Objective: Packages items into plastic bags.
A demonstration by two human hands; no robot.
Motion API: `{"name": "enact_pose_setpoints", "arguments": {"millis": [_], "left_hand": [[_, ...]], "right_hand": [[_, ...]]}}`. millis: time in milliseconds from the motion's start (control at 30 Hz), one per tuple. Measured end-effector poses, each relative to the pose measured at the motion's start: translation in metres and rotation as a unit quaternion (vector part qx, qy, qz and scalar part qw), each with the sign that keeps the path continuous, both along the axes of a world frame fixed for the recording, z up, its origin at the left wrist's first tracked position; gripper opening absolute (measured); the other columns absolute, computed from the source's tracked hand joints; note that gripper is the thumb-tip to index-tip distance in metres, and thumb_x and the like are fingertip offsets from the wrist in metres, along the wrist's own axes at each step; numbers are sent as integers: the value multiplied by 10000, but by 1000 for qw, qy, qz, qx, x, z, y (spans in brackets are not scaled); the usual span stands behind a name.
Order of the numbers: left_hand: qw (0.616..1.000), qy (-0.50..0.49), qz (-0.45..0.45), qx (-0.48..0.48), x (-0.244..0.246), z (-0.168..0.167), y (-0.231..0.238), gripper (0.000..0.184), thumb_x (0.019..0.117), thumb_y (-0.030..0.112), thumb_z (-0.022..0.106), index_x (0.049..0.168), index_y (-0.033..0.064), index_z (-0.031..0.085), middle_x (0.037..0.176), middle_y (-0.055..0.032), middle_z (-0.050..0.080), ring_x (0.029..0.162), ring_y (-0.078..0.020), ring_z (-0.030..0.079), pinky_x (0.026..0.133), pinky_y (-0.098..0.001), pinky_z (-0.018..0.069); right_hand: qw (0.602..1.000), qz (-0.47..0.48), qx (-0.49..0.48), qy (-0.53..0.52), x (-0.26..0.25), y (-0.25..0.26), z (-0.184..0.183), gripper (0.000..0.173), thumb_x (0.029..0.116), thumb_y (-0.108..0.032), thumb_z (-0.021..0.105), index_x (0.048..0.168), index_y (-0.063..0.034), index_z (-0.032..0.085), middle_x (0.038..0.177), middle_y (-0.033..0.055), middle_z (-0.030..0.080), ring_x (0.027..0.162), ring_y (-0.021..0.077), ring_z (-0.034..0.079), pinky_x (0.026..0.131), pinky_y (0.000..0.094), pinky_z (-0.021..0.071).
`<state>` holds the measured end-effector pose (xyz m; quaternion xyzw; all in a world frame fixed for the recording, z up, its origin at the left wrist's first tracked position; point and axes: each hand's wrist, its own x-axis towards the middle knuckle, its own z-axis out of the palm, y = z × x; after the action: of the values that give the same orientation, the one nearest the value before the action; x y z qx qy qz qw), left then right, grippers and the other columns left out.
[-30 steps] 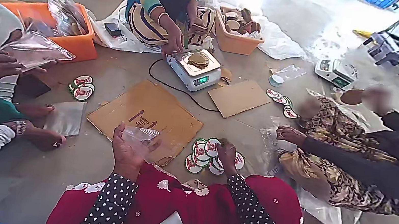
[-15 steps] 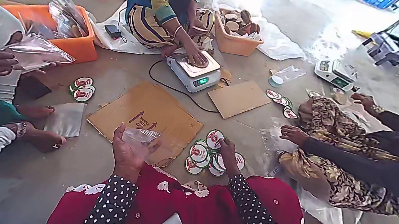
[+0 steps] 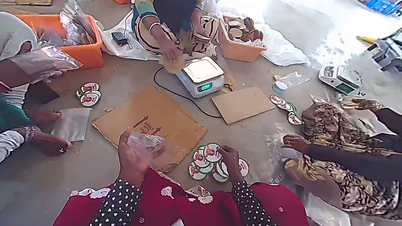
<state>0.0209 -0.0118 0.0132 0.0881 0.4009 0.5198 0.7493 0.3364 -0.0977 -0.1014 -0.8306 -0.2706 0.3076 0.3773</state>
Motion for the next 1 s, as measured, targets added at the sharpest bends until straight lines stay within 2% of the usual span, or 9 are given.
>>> {"name": "enact_pose_setpoints", "arguments": {"millis": [133, 200, 267, 367, 533, 767, 900, 1000], "left_hand": [[1000, 1, 0, -17, 1, 2, 0, 512, 1041, 541, 298, 1234, 105, 486, 1095, -171, 634, 958, -354, 665, 745, -584, 559], [1000, 4, -4, -24, 2, 0, 1, 534, 1039, 551, 292, 1257, 102, 480, 1129, -183, 623, 990, -366, 650, 768, -596, 545], [1000, 2, -7, -25, 1, -2, 1, 558, 1035, 556, 298, 1337, 113, 456, 1200, -200, 610, 1039, -385, 639, 785, -615, 535], [1000, 1, -13, -24, 2, -3, 2, 560, 1034, 557, 294, 1361, 126, 438, 1216, -203, 608, 1042, -384, 643, 775, -609, 543], [1000, 4, -10, -27, 2, -2, 1, 538, 1039, 543, 296, 1258, 87, 480, 1127, -196, 617, 985, -375, 646, 769, -606, 541], [1000, 2, -13, -24, 2, -4, 2, 583, 1035, 571, 291, 1294, 80, 471, 1150, -206, 614, 1009, -379, 645, 798, -618, 540], [1000, 5, -15, -23, 3, -2, 1, 593, 1035, 582, 289, 1288, 76, 466, 1141, -198, 613, 1007, -370, 640, 803, -611, 536], [999, 13, -17, -24, 3, 0, 0, 579, 1038, 576, 288, 1276, 81, 470, 1131, -186, 617, 994, -359, 646, 781, -592, 545]], "right_hand": [[1000, 3, -25, -17, -1, 0, 1, 227, 969, -123, 680, 1154, 1, 722, 1141, 183, 709, 1085, 276, 651, 984, 479, 481], [1000, -2, -20, -11, -3, 0, 1, 206, 953, -79, 667, 1135, 4, 717, 1107, 172, 705, 1036, 257, 649, 940, 467, 493], [1000, -5, -21, -6, -3, 0, -2, 221, 945, -55, 647, 1149, 7, 703, 1093, 176, 700, 1004, 261, 651, 908, 473, 505], [1000, -4, -24, -4, -2, 1, -3, 242, 945, -56, 637, 1174, -3, 697, 1100, 175, 707, 998, 263, 665, 894, 473, 516], [999, 11, -39, -12, -2, 2, -3, 217, 959, -86, 654, 1151, -1, 709, 1101, 175, 708, 1021, 273, 660, 927, 485, 501], [1000, 17, -22, -15, -1, 2, -6, 218, 968, -107, 654, 1148, 4, 709, 1095, 176, 708, 1014, 272, 663, 923, 483, 507], [1000, 19, -5, -13, -2, 2, -4, 216, 978, -130, 657, 1141, 4, 704, 1060, 168, 707, 956, 253, 665, 877, 466, 520], [999, 29, -6, -20, -2, 3, -5, 219, 982, -137, 658, 1139, 9, 705, 1062, 173, 707, 970, 258, 660, 903, 476, 504]]}}
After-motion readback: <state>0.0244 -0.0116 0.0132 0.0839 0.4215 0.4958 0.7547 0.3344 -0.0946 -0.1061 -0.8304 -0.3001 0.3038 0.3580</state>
